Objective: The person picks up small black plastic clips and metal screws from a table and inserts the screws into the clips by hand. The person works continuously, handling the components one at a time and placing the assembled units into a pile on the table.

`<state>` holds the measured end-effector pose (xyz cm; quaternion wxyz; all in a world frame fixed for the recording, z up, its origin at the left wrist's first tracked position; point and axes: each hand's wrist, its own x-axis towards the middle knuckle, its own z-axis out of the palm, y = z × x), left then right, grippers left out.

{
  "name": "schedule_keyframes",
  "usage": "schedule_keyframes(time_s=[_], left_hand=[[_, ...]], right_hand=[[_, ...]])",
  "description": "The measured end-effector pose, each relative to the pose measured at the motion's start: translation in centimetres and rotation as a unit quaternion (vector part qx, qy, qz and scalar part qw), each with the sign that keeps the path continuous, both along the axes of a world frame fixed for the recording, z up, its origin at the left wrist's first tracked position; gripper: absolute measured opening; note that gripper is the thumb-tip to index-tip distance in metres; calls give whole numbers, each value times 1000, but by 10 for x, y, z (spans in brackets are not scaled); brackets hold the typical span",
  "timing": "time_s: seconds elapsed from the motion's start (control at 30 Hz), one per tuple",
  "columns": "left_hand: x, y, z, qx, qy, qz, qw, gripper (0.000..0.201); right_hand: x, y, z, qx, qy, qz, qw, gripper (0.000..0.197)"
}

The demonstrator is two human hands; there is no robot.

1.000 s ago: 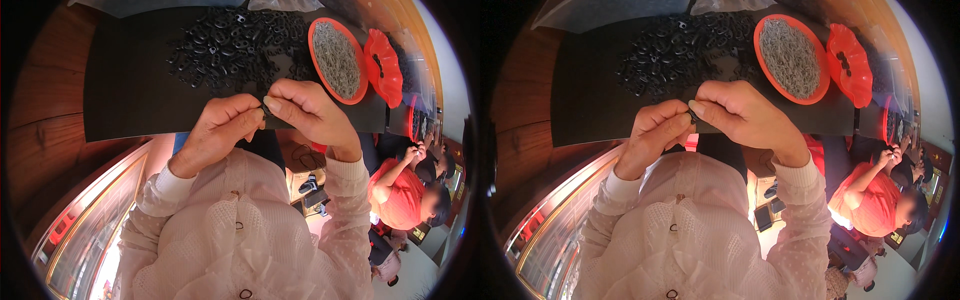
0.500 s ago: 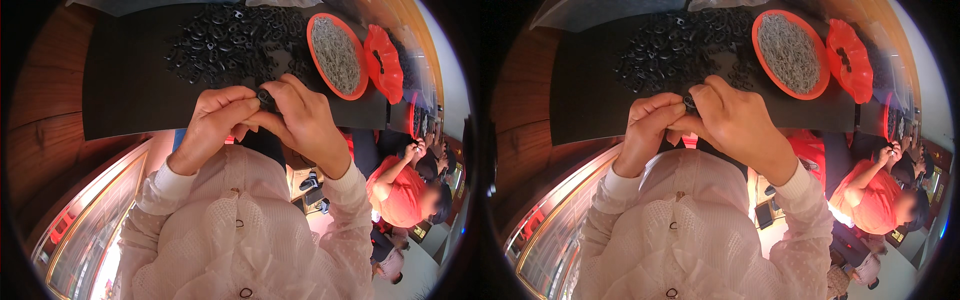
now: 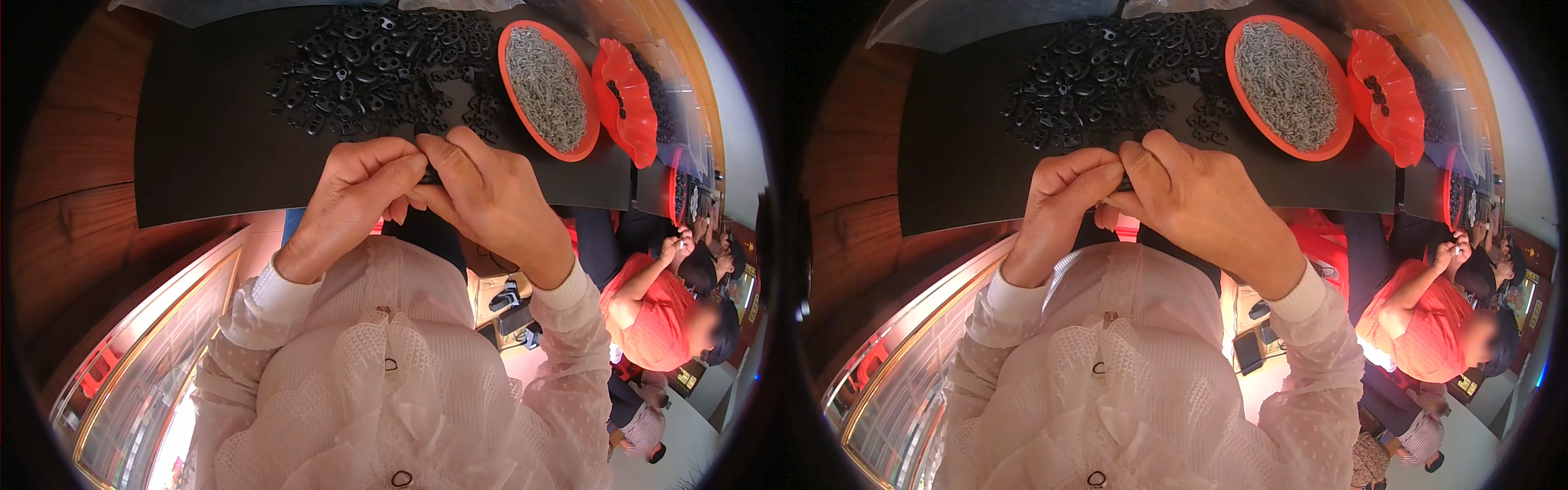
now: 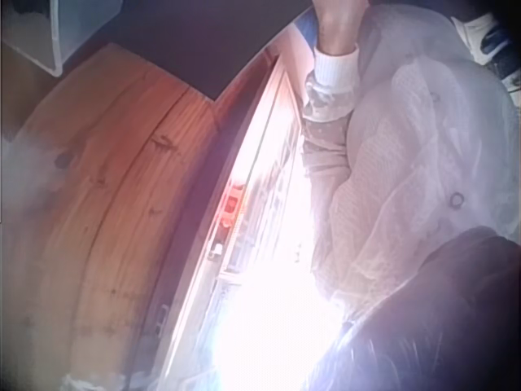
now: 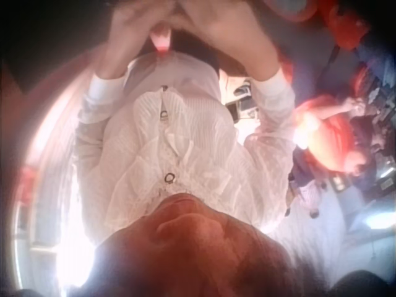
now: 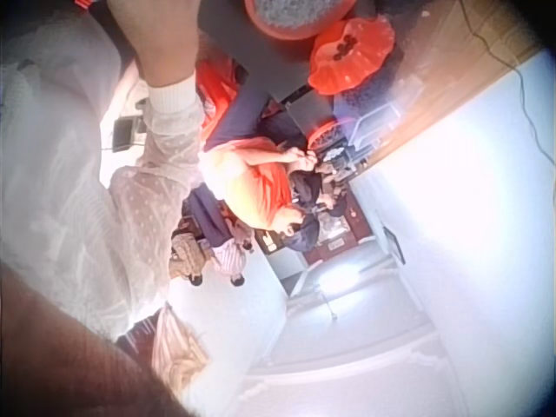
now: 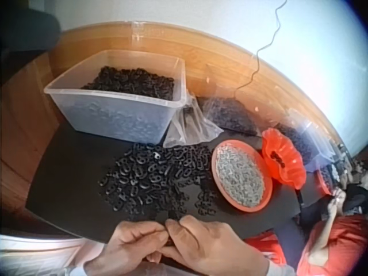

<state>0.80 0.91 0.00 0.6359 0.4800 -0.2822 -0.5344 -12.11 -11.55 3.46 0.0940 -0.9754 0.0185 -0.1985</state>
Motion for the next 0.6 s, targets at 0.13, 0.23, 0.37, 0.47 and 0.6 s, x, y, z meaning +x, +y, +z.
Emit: schedule_keyframes(time_s=[0.13,0.23,0.37,0.47,0.6], left_hand=[[-2,-1,2,9,0,4,1000,21],[-4,-2,0,13,-28,3,1000,22],[-1,-2,2,22,-43,-20,999,22],[-1,-2,4,29,-24,-26,999,22],[0,-2,1,15,-2,-39,999,22]], right_hand=[[-2,-3,-3,-24,19,0,1000,45],[-1,-5,-4,-23,30,16,999,43],[-1,-6,-3,-1,30,40,999,39],[-1,-4,-1,41,48,54,997,36],[-3,-5,-6,74,60,64,993,31]])
